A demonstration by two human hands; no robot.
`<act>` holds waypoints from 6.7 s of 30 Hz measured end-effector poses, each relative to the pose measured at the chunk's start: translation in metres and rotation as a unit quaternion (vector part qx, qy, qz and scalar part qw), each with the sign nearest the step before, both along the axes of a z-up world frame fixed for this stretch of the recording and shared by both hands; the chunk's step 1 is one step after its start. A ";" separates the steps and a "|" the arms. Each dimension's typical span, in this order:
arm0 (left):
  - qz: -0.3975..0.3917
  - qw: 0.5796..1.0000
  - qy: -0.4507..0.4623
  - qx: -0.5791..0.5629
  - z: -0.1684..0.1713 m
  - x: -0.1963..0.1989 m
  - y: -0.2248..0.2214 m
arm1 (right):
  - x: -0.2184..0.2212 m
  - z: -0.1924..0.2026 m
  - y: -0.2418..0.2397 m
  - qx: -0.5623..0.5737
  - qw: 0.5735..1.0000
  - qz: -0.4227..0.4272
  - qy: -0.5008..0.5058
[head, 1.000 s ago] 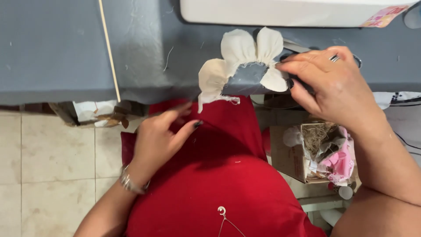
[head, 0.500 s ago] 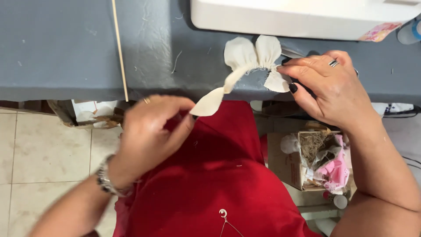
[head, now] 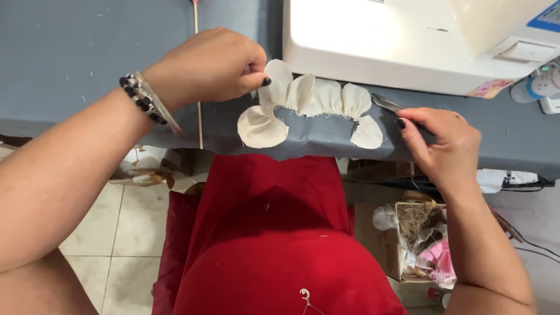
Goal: Making a decorative fabric flower by gluing petals and sewing the base
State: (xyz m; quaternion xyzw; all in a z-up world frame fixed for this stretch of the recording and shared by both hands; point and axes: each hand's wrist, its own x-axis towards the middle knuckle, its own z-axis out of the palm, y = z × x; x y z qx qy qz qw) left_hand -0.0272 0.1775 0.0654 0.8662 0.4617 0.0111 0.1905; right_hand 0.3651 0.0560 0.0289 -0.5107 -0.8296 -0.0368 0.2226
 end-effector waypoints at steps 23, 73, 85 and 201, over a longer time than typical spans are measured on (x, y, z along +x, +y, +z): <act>0.163 0.962 0.008 0.218 -0.086 -0.078 0.090 | -0.106 0.024 0.011 0.118 0.928 0.229 0.269; 0.033 0.842 -0.471 0.262 -0.115 0.048 -0.203 | -0.114 -0.059 -0.061 -0.328 0.909 0.110 0.233; -0.033 0.852 -0.423 0.305 -0.124 0.051 -0.198 | -0.105 -0.028 -0.071 -0.217 0.883 0.189 0.370; 0.092 0.748 -0.649 -0.105 -0.137 0.044 -0.201 | -0.118 -0.109 -0.077 -0.184 0.919 0.177 0.300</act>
